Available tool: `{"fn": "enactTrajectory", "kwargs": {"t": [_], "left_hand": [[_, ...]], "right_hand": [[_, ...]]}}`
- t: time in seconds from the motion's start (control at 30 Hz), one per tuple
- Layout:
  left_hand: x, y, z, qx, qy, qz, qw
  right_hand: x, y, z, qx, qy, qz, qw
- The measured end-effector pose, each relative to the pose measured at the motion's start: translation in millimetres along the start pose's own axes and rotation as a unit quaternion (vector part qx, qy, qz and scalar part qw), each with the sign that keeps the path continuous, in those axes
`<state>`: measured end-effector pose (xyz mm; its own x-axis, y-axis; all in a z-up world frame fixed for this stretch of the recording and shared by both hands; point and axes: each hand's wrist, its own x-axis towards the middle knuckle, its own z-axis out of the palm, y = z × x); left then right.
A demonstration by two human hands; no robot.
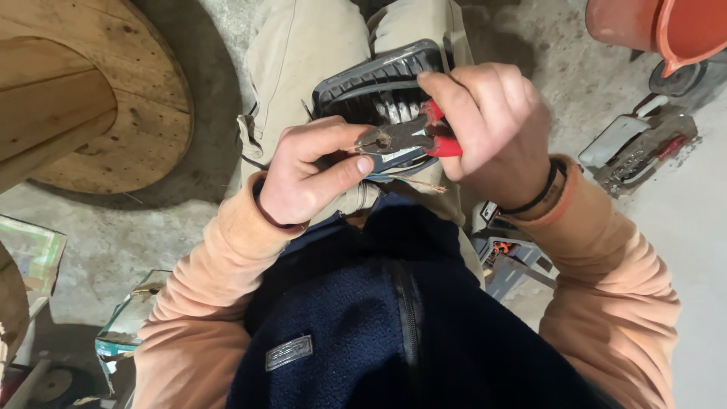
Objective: The person sits on the workshop floor with an electric motor fan housing in their lap and strips the insulation from its copper wires using pliers. They twist the exposed wire strands together by hand and with pliers, working on the wires one at a time.
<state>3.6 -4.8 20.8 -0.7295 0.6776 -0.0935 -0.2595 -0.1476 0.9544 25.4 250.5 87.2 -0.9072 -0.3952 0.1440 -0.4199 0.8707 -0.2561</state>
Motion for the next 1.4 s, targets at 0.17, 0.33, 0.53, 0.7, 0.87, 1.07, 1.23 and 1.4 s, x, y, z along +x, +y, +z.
{"fn": "enactTrajectory", "kwargs": {"t": [0.17, 0.33, 0.53, 0.7, 0.87, 1.07, 1.23, 1.4], "left_hand": [[1.8, 2.1, -0.8, 0.023, -0.001, -0.004, 1.0], [2.9, 2.4, -2.0, 0.036, -0.004, 0.002, 0.999], [3.4, 1.7, -1.1, 0.057, -0.004, 0.019, 0.998], [3.9, 0.6, -2.5, 0.055, -0.001, 0.008, 0.998], [6.4, -5.7, 0.7, -0.011, 0.022, -0.019, 1.0], [7.4, -17.6, 5.8, -0.101, 0.038, -0.045, 0.993], [6.5, -23.1, 6.6, -0.126, 0.032, -0.052, 0.99], [7.0, -18.2, 6.4, -0.148, 0.028, -0.069, 0.986]], "right_hand": [[3.5, 4.7, 3.2, -0.036, 0.002, -0.009, 0.999], [7.7, 12.6, 6.9, 0.006, 0.033, -0.035, 0.999], [4.1, 33.5, 22.0, 0.096, 0.021, -0.064, 0.993], [1.8, 34.7, 33.7, 0.115, 0.05, -0.058, 0.99], [-4.5, 34.6, 38.8, 0.204, 0.012, -0.019, 0.979], [-8.7, 32.2, 42.0, 0.256, 0.003, 0.02, 0.967], [-19.8, 30.7, 49.7, 0.287, -0.017, 0.052, 0.956], [-22.0, 27.1, 51.4, 0.306, -0.024, 0.069, 0.949]]}}
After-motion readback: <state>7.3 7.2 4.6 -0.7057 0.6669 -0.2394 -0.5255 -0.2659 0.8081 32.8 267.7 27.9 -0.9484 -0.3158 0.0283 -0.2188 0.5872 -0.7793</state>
